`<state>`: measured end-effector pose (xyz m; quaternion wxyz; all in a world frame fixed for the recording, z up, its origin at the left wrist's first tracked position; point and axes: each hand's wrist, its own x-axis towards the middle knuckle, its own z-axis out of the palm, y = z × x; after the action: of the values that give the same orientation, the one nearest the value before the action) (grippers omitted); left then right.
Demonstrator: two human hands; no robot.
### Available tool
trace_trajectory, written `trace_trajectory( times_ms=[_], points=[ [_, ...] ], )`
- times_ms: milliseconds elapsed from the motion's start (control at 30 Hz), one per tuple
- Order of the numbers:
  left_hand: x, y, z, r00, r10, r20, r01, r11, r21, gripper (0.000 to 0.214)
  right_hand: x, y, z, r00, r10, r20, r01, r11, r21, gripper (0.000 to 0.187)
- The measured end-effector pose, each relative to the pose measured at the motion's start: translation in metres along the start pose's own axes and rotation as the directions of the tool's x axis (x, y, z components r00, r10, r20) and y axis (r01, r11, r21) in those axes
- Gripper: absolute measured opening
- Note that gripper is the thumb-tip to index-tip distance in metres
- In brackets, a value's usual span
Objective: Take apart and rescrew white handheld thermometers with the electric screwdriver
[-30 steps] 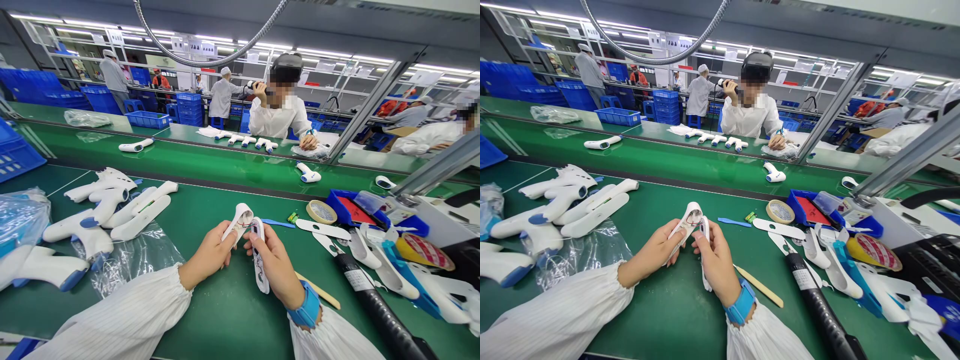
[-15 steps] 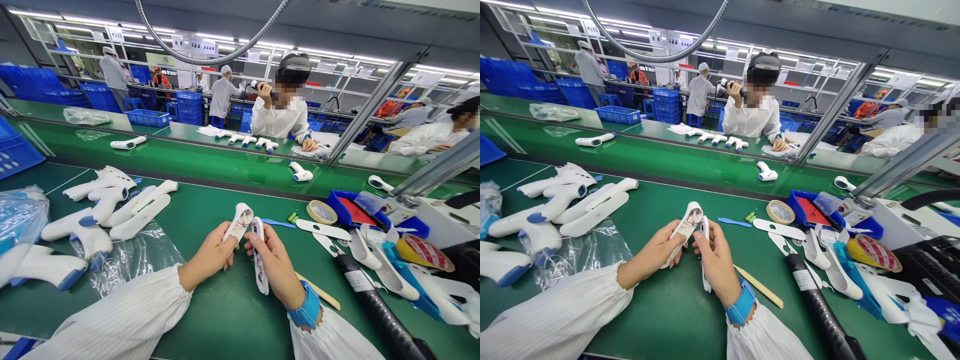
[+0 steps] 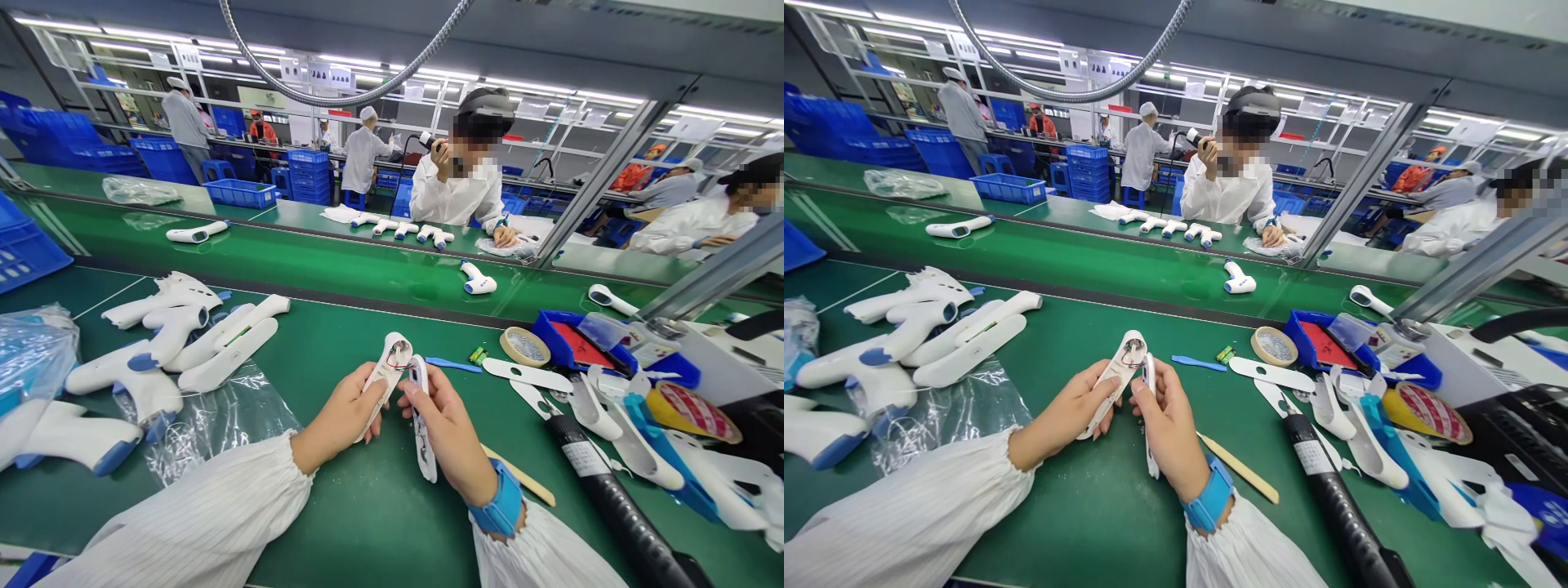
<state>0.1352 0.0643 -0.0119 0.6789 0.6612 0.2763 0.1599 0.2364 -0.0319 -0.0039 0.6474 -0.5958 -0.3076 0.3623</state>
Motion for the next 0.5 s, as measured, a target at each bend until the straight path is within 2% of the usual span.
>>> trace_trajectory(
  times_ms=[500],
  points=[
    [0.0001,0.0021,-0.0027,1.0,0.022,-0.014,-0.022,0.998,0.052,0.021,-0.0004,0.001,-0.0004,1.0,-0.007,0.028,0.007,1.0,-0.017,0.033]
  ],
)
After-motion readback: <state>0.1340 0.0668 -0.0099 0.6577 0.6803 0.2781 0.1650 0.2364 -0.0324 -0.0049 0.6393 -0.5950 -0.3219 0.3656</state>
